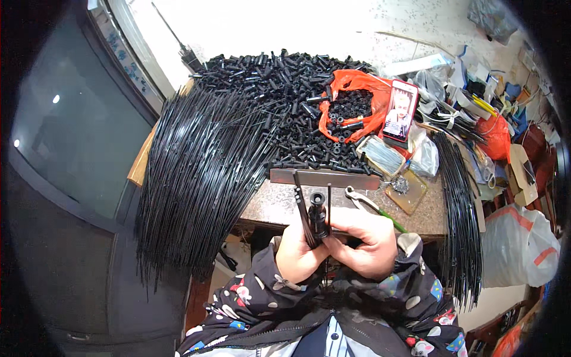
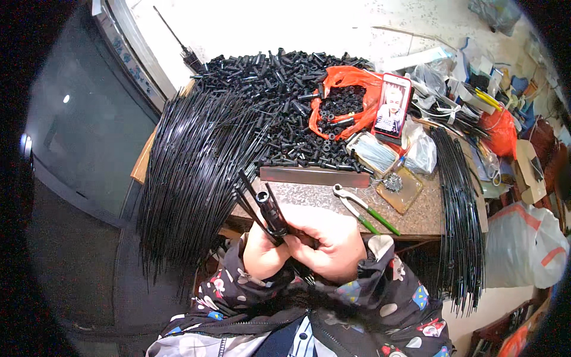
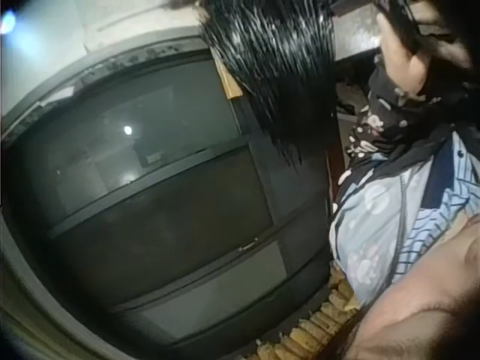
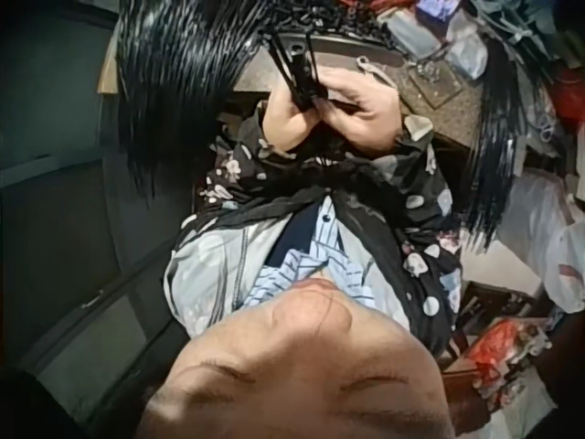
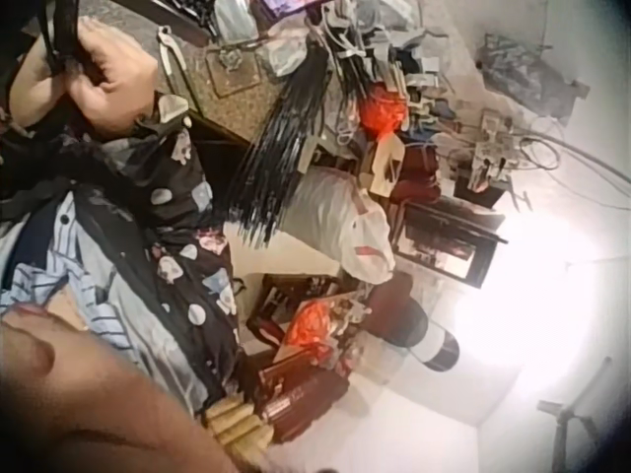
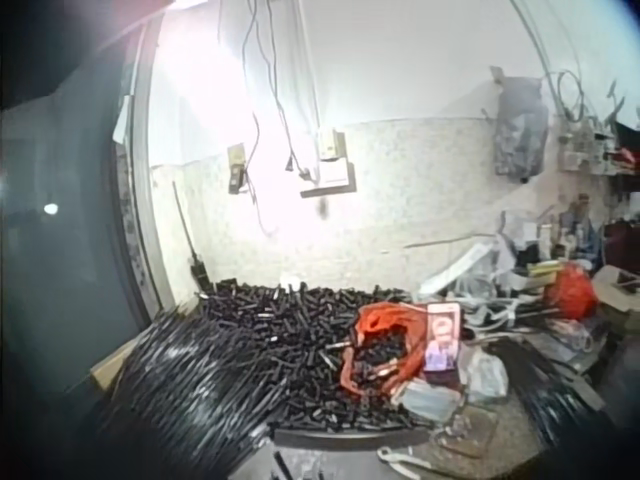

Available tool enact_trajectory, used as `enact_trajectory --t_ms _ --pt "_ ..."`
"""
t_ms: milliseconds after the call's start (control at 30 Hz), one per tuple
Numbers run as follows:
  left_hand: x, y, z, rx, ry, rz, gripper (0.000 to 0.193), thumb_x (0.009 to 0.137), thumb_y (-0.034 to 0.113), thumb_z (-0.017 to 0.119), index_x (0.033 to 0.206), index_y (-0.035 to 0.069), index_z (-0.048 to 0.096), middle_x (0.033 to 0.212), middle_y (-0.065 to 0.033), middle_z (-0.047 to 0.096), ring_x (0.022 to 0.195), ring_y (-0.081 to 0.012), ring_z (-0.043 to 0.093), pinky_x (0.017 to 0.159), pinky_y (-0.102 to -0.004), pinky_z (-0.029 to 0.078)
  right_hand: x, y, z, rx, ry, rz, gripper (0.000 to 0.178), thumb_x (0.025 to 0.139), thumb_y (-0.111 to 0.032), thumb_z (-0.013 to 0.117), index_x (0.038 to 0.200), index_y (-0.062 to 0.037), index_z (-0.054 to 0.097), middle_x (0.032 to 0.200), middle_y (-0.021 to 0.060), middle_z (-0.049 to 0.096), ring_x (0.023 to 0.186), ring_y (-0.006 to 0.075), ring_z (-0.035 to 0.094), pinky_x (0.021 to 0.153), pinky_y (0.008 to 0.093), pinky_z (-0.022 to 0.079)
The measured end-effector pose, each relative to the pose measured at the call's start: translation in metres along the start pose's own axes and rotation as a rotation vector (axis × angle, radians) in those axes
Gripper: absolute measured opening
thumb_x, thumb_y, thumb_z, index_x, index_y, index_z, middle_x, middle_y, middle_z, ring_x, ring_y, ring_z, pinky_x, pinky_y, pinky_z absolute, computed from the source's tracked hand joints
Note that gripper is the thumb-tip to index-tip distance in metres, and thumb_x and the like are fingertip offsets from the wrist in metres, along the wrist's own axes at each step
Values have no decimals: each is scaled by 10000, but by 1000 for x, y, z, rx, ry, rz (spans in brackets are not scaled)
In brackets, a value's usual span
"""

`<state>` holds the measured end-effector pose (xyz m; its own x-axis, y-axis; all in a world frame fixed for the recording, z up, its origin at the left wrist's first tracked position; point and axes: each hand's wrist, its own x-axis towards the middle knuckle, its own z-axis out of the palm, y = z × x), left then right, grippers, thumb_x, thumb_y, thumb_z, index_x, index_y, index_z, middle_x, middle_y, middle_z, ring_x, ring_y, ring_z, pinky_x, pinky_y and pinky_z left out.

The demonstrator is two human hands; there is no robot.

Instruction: Assembling and crimping connectors onto black electrical cables at a workbench.

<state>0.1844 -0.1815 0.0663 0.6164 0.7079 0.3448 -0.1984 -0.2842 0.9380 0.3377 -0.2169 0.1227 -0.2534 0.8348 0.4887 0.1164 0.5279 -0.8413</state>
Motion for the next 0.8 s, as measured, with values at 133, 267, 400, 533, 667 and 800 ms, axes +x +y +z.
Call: enact_trajectory --t_ms 133,267,400,533,667,800 --pt "7 7 16 82 169 61 303 765 12 563 1052 -35 477 960 -106 564 895 -227 550 822 -311 409 -10 30 -12 -61 -2 -138 299 725 -14 572 1023 -6 576 982 136 608 897 223 597 793 294 457" --pt "9 14 20 47 182 40 168 756 -42 559 893 3 471 836 -81 536 773 -167 543 738 -287 435 -14 38 -23 -27 -51 -122 322 730 -130 655 1017 -7 577 984 128 600 900 235 587 796 307 443" --pt "13 15 14 -218 305 41 267 738 -56 545 837 66 329 740 -77 433 612 -136 453 455 -241 443 -24 52 -74 -254 328 141 303 733 -160 651 993 -16 595 941 138 615 856 228 602 770 308 457" --pt "27 5 6 -190 301 160 247 760 -4 552 829 70 327 718 -84 444 560 -134 434 425 -235 412 -46 135 -167 -916 630 352 182 766 -133 548 880 -12 619 797 147 623 728 252 612 659 309 469" --pt "43 0 17 -176 294 53 262 768 11 564 850 64 320 739 -94 451 574 -151 456 468 -254 419 -44 204 -199 -992 571 649 198 734 -199 572 823 -36 639 764 171 608 716 324 584 649 375 458" --pt "57 -2 21 -259 203 -23 276 783 20 561 873 64 303 728 -126 496 623 -200 534 615 -372 494 -29 235 -196 -987 536 959 283 643 -304 632 745 -41 651 705 179 600 687 337 583 656 392 455"
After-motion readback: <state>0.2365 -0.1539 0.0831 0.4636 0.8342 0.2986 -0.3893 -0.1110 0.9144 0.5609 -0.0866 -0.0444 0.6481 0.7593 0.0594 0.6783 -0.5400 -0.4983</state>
